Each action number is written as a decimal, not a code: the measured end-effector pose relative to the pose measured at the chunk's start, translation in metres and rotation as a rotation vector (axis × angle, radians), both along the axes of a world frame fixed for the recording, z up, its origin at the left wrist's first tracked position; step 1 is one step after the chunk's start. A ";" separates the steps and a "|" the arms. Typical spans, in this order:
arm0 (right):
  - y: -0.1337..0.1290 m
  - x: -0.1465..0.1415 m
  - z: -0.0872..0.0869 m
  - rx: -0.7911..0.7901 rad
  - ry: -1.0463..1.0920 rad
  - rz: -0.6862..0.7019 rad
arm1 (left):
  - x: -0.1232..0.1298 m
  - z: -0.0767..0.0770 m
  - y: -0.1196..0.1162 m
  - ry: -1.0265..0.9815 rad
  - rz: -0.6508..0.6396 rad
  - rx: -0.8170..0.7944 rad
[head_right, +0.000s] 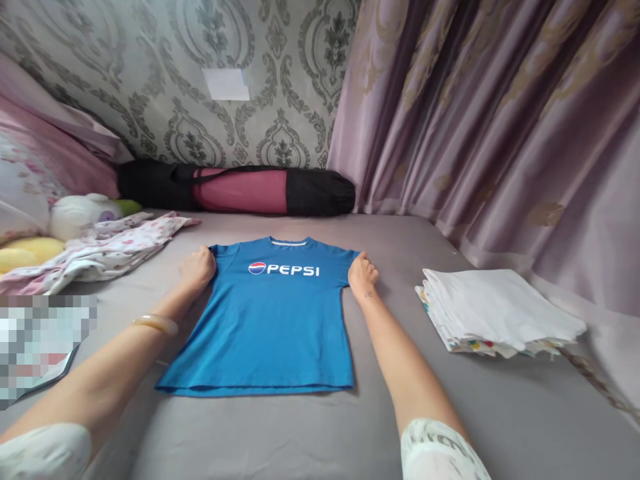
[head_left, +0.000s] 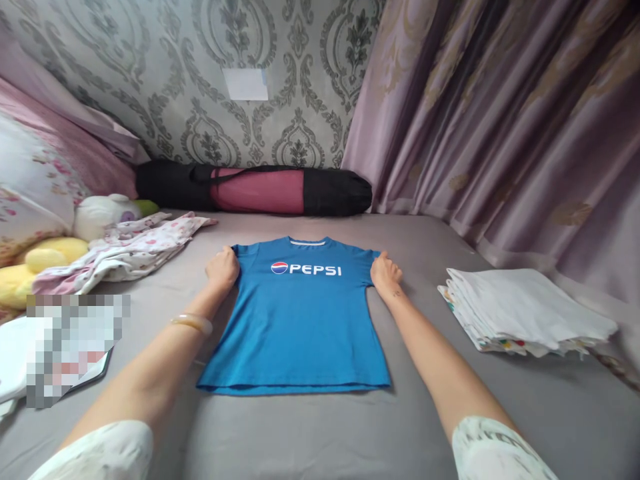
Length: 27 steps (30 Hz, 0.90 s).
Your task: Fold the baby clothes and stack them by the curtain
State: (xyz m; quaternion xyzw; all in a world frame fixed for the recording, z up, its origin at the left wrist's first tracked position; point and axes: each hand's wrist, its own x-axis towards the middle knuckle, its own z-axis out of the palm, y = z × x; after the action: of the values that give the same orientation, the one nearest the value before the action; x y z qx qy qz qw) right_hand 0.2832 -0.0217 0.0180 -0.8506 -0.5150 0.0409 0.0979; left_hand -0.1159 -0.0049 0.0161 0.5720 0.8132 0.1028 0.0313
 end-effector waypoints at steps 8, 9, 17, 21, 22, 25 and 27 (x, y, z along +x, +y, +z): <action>0.004 0.003 0.015 -0.133 -0.032 0.053 | -0.004 0.012 0.004 -0.017 0.023 -0.076; 0.005 0.003 0.019 -0.154 -0.040 0.062 | -0.004 0.016 0.004 0.015 0.020 -0.086; 0.022 -0.053 0.025 0.073 -0.089 0.592 | 0.037 0.023 0.029 0.096 -0.592 0.104; 0.038 -0.088 0.006 -0.015 -0.048 0.756 | 0.071 -0.002 0.050 -0.028 -0.805 0.084; 0.042 -0.092 0.002 -0.036 -0.046 0.750 | 0.076 -0.009 0.053 -0.020 -0.792 0.077; 0.047 -0.095 -0.006 -0.085 -0.021 0.705 | 0.083 -0.023 0.058 0.002 -0.703 0.019; 0.049 -0.093 -0.007 -0.104 0.004 0.696 | 0.082 -0.025 0.059 -0.012 -0.674 -0.014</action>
State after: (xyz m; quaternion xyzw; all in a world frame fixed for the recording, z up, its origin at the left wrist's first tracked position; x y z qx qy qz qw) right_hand 0.1903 0.0269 0.0105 -0.6277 -0.7712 0.0999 0.0356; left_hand -0.0336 0.0538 -0.0089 0.8078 0.5789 0.0846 0.0725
